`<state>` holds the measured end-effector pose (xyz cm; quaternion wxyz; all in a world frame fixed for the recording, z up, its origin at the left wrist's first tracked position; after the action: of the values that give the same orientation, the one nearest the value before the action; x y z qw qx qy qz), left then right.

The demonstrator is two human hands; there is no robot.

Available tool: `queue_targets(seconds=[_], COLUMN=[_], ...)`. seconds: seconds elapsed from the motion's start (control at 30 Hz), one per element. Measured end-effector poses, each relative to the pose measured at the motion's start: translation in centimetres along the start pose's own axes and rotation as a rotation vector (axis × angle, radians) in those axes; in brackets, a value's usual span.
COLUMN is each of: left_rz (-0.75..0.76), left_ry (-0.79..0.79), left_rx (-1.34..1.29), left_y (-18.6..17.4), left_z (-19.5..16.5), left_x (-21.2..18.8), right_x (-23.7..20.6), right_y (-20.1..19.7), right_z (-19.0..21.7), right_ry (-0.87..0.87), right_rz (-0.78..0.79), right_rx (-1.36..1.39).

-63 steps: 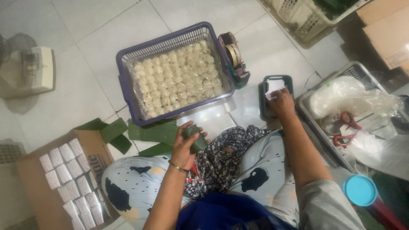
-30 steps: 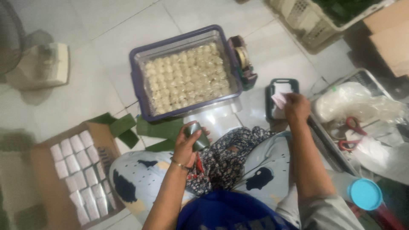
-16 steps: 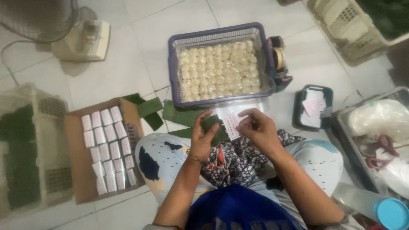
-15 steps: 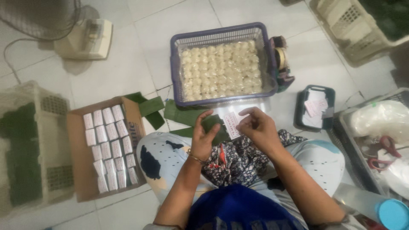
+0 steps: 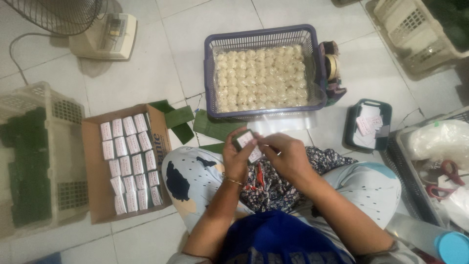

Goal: The person sits on the floor wrapping round rice cakes in cut green leaves, folding each leaf around a cake and placing the wrapped pieces into a plastic basket. They also handle small paper labels and a tape dispenser, and at the end lift and reposition the basket of wrapped cakes.

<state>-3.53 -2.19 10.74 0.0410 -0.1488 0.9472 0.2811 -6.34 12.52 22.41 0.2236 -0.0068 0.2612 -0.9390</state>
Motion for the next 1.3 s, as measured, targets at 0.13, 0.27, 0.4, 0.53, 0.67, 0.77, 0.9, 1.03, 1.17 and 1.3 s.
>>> queue_targets(seconds=[0.13, 0.27, 0.4, 0.53, 0.67, 0.77, 0.9, 1.03, 1.17, 1.3], left_rz=[-0.125, 0.149, 0.287, 0.148, -0.02, -0.003, 0.022, -0.024, -0.004, 0.032], left_ry=[0.027, 0.016, 0.016, -0.158, -0.302, -0.339, -0.37, -0.438, -0.441, -0.389], left_rx=[-0.115, -0.429, -0.297, -0.149, -0.094, -0.108, -0.133, -0.114, -0.15, -0.159], left_y=[0.4, 3.1, 3.6, 2.3, 1.5, 1.9, 2.8, 3.6, 4.9, 5.8], left_z=[-0.1, -1.0, -1.1, 2.4, 6.0, 7.1, 7.4, 7.9, 7.8, 6.9], left_x=[0.0, -0.7, -0.3, 1.4, 1.8, 1.7, 1.8, 1.8, 2.2, 2.4], right_x=[-1.1, -1.2, -0.7, 0.0, 2.8, 7.2, 11.6, 14.0, 13.9, 11.7], right_y=[0.6, 0.5, -0.7, -2.1, -6.0, -13.2, -17.4, -17.3, -17.6, -16.4], right_z=[2.5, 2.9, 1.7, -1.8, -9.9, -21.9, -33.9, -35.7, -35.0, -34.6], right_ry=[-0.278, -0.416, -0.429, -0.431, -0.52, -0.086, 0.451, 0.517, 0.489, 0.389], right_rz=[-0.069, -0.129, -0.15, -0.243, -0.449, -0.702, -0.596, -0.249, -0.242, -0.315], right_rx=[-0.079, -0.211, -0.341, -0.413, -0.25, 0.119, 0.461, 0.545, 0.658, 1.072])
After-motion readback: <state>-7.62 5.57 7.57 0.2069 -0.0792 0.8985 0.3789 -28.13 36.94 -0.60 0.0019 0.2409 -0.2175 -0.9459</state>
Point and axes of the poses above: each hand's wrist, its own x-axis towards the middle knuckle, its own y-axis out of the palm, z = x × y, the point moved 7 cm from there along x, towards the middle knuckle, and after that the axes turned 4 degrees about z, right-handed, at the moved point
